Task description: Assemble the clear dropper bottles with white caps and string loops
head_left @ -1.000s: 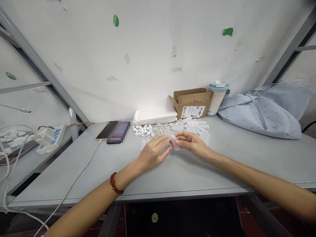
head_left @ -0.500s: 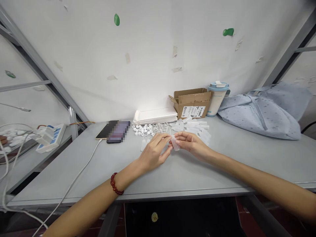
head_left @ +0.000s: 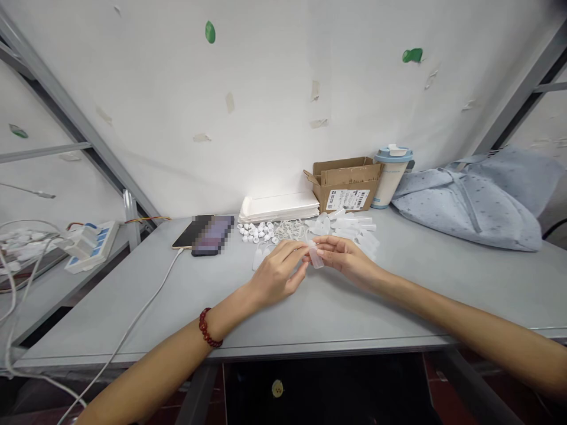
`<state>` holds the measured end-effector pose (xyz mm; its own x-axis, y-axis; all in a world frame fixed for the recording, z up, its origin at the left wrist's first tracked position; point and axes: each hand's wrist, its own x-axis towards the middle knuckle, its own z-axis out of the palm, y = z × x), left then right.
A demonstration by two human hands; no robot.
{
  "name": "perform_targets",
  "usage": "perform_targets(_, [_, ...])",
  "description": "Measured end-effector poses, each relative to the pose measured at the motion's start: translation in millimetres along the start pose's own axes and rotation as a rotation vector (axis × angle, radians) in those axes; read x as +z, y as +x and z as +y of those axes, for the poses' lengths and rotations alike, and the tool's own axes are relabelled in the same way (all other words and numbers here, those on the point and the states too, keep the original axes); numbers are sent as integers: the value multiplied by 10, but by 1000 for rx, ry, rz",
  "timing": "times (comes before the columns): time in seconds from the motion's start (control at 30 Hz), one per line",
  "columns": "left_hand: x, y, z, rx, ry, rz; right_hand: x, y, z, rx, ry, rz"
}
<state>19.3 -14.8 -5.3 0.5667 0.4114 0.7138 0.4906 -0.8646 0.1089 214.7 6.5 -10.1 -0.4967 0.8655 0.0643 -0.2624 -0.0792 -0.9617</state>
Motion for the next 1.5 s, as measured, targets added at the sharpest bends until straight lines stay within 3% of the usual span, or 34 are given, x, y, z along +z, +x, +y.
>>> perform_targets(0.23, [0, -6, 4, -95, 25, -11, 51, -22, -65, 22, -7, -30])
perform_targets(0.37, [8, -5, -5, -66, 36, -73, 60, -19, -72, 49, -2, -25])
perform_targets(0.5, [23, -10, -3, -36, 63, -60, 50, -15, -33, 46, 21, -60])
perform_targets(0.77, [10, -4, -19, -120, 24, -65, 53, -6, 24, 22, -48, -149])
perform_targets(1.1, [-304, 7, -234, -258, 44, -303, -47, 21, 102, -32, -492, -278])
perform_targets(1.5, [-401, -115, -478, -408, 97, -466, 26, -15, 35, -22, -641, -251])
